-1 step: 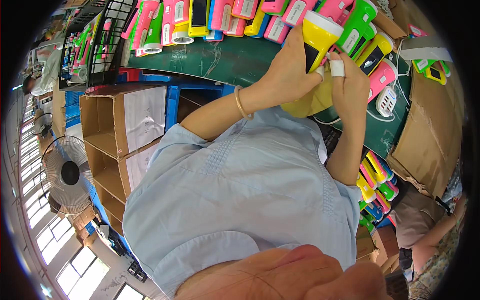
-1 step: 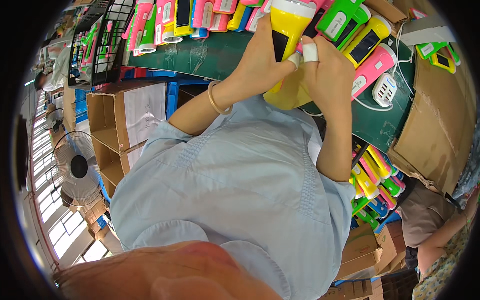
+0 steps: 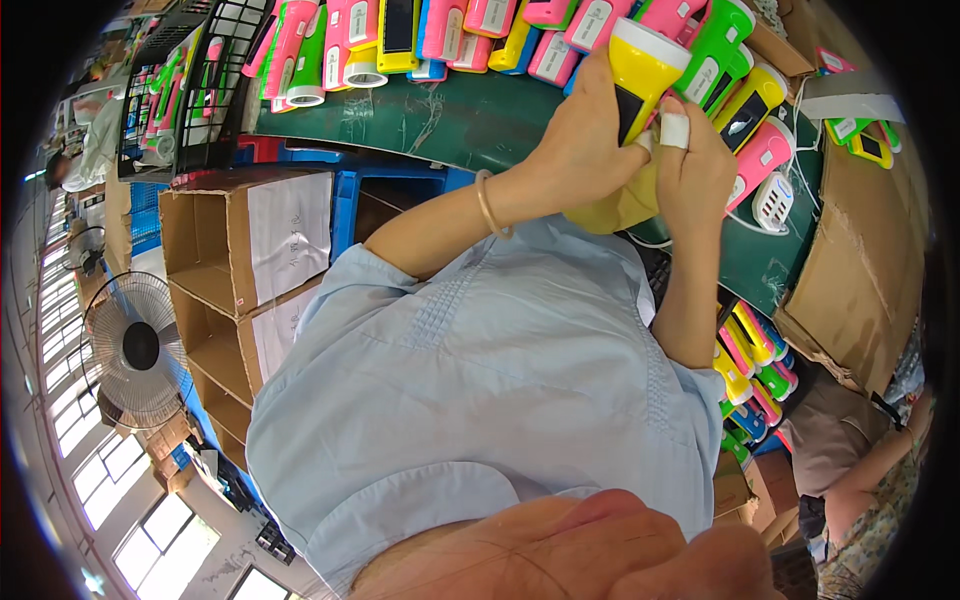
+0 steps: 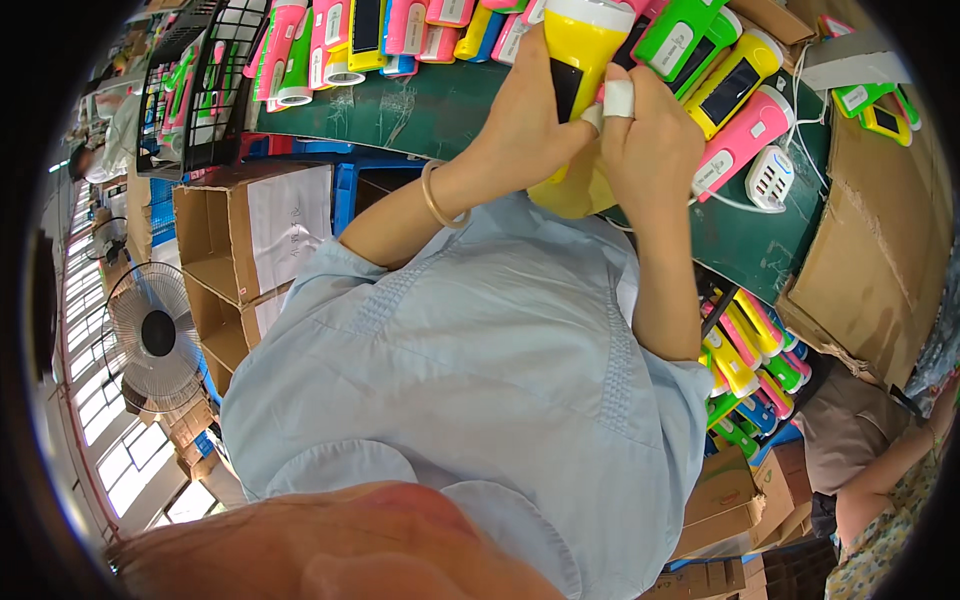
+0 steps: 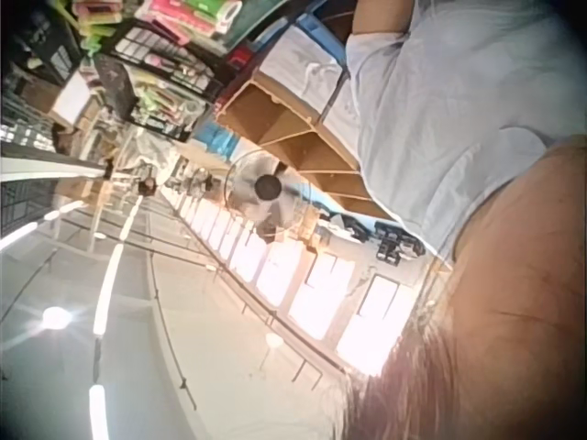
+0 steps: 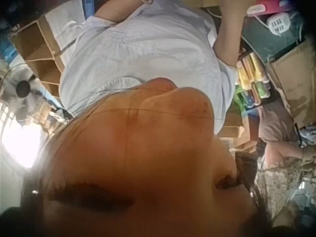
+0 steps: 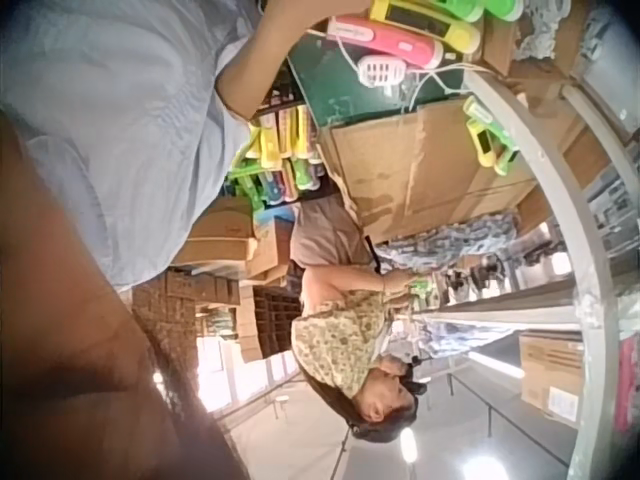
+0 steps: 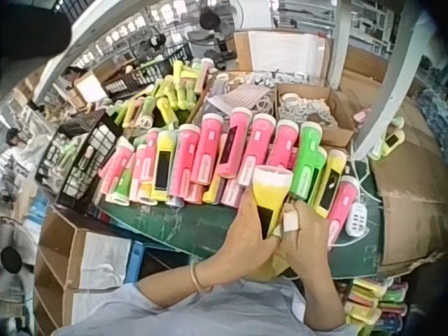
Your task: The recorder is testing the functionality of various colored plastic flashlights and wiping them with a cloth.
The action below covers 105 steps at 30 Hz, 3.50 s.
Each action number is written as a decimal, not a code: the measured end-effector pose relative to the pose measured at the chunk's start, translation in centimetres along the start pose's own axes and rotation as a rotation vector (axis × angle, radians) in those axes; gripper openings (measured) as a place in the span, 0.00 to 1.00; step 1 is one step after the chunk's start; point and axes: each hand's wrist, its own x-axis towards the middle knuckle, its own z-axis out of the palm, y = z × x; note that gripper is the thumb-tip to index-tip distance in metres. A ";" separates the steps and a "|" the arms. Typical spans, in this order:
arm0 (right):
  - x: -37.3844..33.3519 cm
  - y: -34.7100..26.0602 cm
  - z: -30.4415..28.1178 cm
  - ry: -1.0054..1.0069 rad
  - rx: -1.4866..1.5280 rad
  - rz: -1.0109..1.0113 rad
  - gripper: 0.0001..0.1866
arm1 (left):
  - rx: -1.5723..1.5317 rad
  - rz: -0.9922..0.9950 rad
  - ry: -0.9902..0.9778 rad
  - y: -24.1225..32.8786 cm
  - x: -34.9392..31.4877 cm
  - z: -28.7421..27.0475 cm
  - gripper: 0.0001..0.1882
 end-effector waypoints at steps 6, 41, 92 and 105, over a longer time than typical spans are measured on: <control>-0.7 1.8 0.6 -0.037 0.184 0.073 0.10 | -0.142 -0.054 -0.105 -0.6 -0.2 0.0 0.32; -1.8 -1.1 0.0 -0.122 0.537 0.384 0.23 | -1.320 -0.512 0.083 0.1 3.7 -0.9 0.31; -0.1 -2.4 -1.2 -0.022 0.574 0.432 0.20 | -0.654 -0.187 -0.472 -1.7 -0.6 -3.7 0.34; -6.0 2.0 -1.8 -0.113 0.589 0.649 0.13 | -1.303 -0.687 -0.262 0.6 4.4 -2.2 0.15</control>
